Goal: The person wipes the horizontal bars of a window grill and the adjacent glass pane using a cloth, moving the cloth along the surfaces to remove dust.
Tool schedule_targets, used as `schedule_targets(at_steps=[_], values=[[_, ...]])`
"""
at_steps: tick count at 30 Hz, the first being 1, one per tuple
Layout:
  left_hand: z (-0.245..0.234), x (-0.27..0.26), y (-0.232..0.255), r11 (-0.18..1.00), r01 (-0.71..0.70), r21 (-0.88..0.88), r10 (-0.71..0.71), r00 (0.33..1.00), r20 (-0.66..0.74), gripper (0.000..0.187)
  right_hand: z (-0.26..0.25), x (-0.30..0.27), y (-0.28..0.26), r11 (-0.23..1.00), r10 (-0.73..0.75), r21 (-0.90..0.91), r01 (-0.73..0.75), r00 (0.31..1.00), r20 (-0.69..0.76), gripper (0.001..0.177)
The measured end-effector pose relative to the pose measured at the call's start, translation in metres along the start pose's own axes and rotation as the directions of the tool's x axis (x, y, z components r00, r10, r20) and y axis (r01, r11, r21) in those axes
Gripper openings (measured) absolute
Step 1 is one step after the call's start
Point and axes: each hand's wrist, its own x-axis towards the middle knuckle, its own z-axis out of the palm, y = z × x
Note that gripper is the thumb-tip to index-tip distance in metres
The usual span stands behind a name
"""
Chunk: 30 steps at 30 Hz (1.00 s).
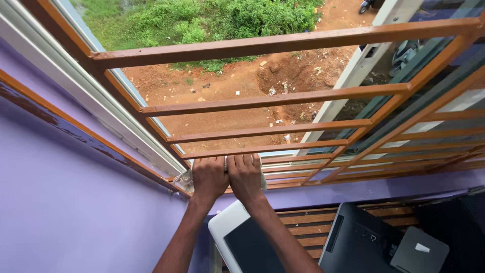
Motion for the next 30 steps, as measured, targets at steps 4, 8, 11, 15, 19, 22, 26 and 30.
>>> schedule_targets(at_steps=[4,8,11,15,19,22,26,30], values=[[0.009,0.004,0.013,1.000,0.006,0.022,-0.006,1.000,0.014,0.021,-0.001,-0.009,0.021,1.000,-0.025,0.008,0.024,0.999,0.036,0.010],[0.039,0.012,0.051,1.000,0.015,0.018,-0.017,0.994,0.106,0.017,-0.006,-0.028,0.066,0.999,-0.012,-0.046,0.013,1.000,0.021,0.012],[0.069,0.025,0.098,0.997,-0.012,-0.072,0.024,0.986,0.166,0.018,-0.024,-0.044,0.122,0.999,0.036,-0.033,-0.035,0.998,0.048,0.016],[0.093,0.044,0.162,0.985,-0.077,-0.154,0.111,0.968,0.226,0.016,-0.060,-0.056,0.183,0.997,0.051,-0.053,-0.048,0.997,0.057,0.020],[0.093,0.053,0.170,0.966,-0.161,-0.200,0.192,0.971,0.143,0.021,-0.064,-0.053,0.179,0.994,0.087,-0.070,-0.084,0.995,0.051,0.021],[0.084,0.047,0.153,0.949,-0.210,-0.236,0.229,0.972,0.056,0.024,-0.061,-0.048,0.163,0.986,0.124,-0.113,-0.122,0.992,0.016,0.019],[0.073,0.038,0.122,0.955,-0.192,-0.226,0.213,0.974,0.075,0.019,-0.047,-0.044,0.136,0.980,0.121,-0.162,-0.115,0.992,0.031,0.017],[0.049,0.022,0.065,0.986,-0.098,-0.136,0.115,0.985,0.127,0.017,-0.016,-0.033,0.082,0.986,0.119,-0.127,-0.110,0.991,0.060,0.013]])
